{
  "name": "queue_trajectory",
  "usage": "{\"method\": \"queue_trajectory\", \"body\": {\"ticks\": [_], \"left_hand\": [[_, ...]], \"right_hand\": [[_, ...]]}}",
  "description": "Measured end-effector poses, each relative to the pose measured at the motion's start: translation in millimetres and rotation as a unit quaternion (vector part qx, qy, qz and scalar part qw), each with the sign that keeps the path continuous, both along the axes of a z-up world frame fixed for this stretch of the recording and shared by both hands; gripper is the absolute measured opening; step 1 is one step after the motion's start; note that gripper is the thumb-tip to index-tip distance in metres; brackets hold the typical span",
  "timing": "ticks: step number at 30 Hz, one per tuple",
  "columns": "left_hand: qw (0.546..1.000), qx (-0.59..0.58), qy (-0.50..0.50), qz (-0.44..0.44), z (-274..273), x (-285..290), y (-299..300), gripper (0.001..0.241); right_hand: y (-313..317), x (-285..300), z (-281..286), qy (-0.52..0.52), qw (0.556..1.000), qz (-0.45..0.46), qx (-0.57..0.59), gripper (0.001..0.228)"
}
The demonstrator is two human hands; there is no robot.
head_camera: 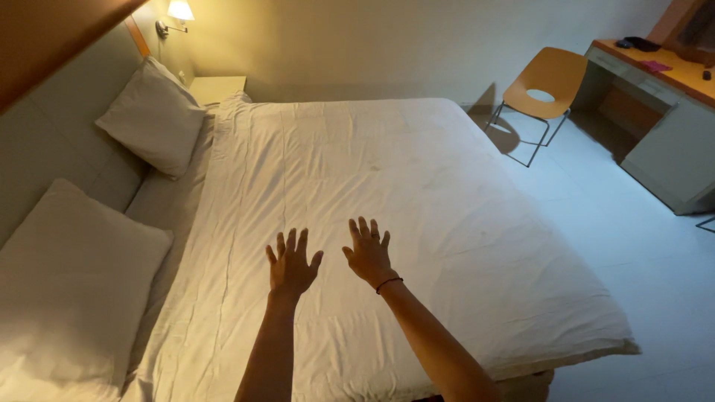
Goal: The person smooths the white bed sheet by hand, running their palms across the surface to remove wrinkles. The camera pans across the room before focusing on the bed, where the person repeatedly strokes the sheet from the center towards the edges.
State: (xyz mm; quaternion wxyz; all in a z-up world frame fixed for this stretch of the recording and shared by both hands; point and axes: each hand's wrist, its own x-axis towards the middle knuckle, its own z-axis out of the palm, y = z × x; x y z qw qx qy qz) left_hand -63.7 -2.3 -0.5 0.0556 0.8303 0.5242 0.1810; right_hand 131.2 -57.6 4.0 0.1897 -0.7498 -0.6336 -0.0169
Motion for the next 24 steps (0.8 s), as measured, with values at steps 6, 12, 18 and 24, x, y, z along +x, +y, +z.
{"method": "queue_trajectory", "body": {"ticks": [6,12,18,24], "left_hand": [[1.000,0.013,0.013,-0.013,-3,-27,0,0.075],[0.999,-0.002,0.007,-0.031,-23,-46,1,0.077],[0.999,-0.029,0.011,-0.026,-23,-55,-15,0.077],[1.000,-0.018,-0.017,-0.012,-31,-59,-22,0.078]], "right_hand": [[1,-36,-7,0.006,1.000,-0.016,-0.019,0.079],[-2,-62,-15,0.002,1.000,-0.013,-0.022,0.079],[-14,-77,-22,-0.012,1.000,0.000,-0.013,0.077],[-23,-82,-15,0.001,1.000,0.012,-0.024,0.076]]}}
